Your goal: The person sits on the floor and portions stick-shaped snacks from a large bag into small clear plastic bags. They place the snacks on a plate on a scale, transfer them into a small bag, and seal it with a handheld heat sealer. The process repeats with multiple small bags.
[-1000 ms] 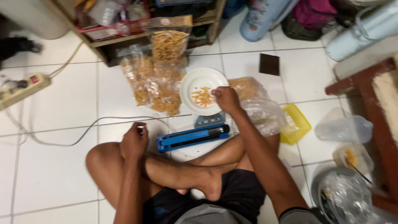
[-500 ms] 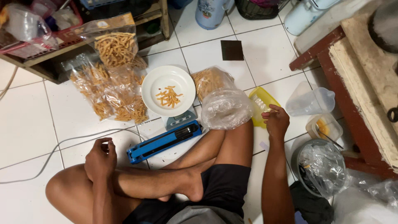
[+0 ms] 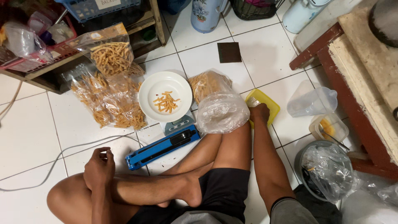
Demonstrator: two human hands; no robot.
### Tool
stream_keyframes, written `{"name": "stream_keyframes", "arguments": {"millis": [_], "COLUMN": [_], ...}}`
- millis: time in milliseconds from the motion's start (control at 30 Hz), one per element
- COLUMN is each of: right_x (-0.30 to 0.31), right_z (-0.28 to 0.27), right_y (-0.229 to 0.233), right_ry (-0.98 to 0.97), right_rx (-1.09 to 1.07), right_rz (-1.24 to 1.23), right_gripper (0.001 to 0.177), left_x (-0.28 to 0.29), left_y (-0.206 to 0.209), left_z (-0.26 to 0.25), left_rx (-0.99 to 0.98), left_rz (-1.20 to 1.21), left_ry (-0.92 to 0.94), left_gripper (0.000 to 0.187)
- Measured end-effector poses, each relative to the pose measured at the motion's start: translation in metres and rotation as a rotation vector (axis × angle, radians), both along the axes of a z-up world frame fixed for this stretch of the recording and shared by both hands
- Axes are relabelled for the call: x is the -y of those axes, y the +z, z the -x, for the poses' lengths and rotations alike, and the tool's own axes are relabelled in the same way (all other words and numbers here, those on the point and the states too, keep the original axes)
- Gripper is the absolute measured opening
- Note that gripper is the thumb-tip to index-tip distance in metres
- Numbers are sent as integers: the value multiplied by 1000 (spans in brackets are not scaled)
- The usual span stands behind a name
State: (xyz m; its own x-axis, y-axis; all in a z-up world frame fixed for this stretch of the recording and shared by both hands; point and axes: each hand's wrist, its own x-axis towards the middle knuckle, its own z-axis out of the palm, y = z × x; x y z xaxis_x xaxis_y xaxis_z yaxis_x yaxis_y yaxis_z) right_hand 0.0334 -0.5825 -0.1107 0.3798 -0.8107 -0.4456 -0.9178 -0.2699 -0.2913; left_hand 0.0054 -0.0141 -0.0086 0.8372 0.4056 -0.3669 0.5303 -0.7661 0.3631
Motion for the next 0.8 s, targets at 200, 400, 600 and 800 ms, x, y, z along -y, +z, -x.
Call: {"name": "stream_keyframes", "arguments": {"millis": [200, 400, 600, 800], "right_x": [18, 21, 6, 10], "right_z": [-3, -4, 2, 15], "right_y": [-38, -36, -1, -3], "right_ry": [-13, -122, -72, -142], "right_rx": [-38, -9, -38, 210], "right_rz": [100, 38, -8, -17], "right_gripper": [98, 90, 50, 27], "left_x": [-1, -1, -2, -1], "left_y": [-8, -4, -5, -1], "left_z": [-2, -2, -2, -2], "left_rx": [31, 2, 8, 12], "left_rz": [-14, -1, 10, 25], "left_ry": [-33, -26, -22, -18], "left_gripper": [29, 30, 30, 29]}}
